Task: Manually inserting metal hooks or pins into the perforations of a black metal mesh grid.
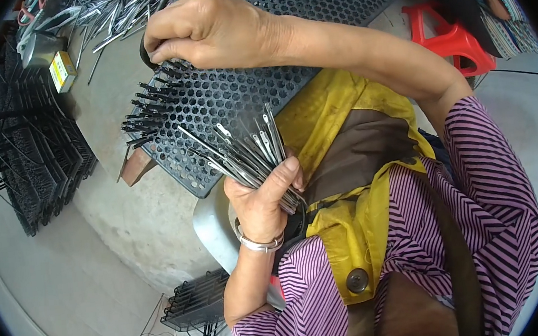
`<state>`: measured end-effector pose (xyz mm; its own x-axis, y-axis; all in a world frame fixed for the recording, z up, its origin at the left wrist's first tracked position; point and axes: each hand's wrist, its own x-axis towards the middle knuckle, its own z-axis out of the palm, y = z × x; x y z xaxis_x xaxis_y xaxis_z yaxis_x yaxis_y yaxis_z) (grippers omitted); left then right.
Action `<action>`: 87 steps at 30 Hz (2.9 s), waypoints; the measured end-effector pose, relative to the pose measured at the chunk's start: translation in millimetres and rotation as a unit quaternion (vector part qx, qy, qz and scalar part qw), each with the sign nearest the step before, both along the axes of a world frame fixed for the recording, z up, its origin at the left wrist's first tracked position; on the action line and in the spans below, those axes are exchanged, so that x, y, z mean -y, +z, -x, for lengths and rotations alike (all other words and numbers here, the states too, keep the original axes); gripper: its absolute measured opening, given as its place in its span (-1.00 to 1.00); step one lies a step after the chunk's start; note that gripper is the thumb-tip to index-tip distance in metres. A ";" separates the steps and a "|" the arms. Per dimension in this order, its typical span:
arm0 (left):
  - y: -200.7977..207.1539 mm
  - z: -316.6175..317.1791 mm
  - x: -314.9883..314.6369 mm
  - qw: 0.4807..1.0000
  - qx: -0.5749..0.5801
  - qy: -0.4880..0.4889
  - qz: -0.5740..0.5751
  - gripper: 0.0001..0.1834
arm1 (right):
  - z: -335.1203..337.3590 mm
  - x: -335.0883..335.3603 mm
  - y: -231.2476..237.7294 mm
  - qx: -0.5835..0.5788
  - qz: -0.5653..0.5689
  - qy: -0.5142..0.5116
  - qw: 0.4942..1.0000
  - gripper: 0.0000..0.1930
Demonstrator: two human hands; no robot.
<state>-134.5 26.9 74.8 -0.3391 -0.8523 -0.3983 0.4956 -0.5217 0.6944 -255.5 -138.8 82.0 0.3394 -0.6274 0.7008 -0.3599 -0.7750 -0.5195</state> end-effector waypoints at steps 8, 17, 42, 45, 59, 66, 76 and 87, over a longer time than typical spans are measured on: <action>7.8 0.2 -0.2 0.999 -0.010 0.009 -0.038 -0.77 | 8.4 -10.9 -9.1 -0.042 -0.016 -0.071 0.996 -0.76; 7.6 -2.9 0.4 0.998 -0.029 0.029 -0.056 -0.75 | 34.0 -84.3 22.8 0.025 -0.427 0.024 0.904 -0.81; 9.2 0.6 -2.6 0.999 0.027 0.036 -0.027 -0.79 | 45.3 -99.6 20.5 0.231 -0.628 0.082 0.739 -0.90; 9.7 3.0 -1.5 0.997 0.041 0.053 -0.023 -0.79 | 49.8 -100.3 20.3 0.253 -0.632 0.076 0.728 -0.89; 7.3 0.9 -5.3 0.996 0.029 0.073 -0.037 -0.87 | 32.3 -51.8 34.3 0.329 -0.319 -0.072 0.886 -0.96; 4.8 1.0 -4.4 0.996 0.023 0.083 -0.035 -0.85 | 10.1 -39.2 22.6 0.245 -0.181 -0.052 0.951 -0.95; 5.6 0.4 -4.9 0.996 0.013 0.079 -0.028 -0.86 | -4.7 -17.5 15.0 -0.002 -0.060 -0.046 0.997 -0.94; 7.2 3.2 -2.4 0.997 0.018 0.072 -0.023 -0.87 | -2.1 -15.0 12.6 -0.022 0.001 -0.063 0.998 -0.97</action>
<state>-137.7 29.3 82.0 -0.1989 -0.8721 -0.4470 0.5429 -0.4778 0.6906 -253.4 -123.9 94.6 0.2879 -0.6663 0.6879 -0.4766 -0.7227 -0.5005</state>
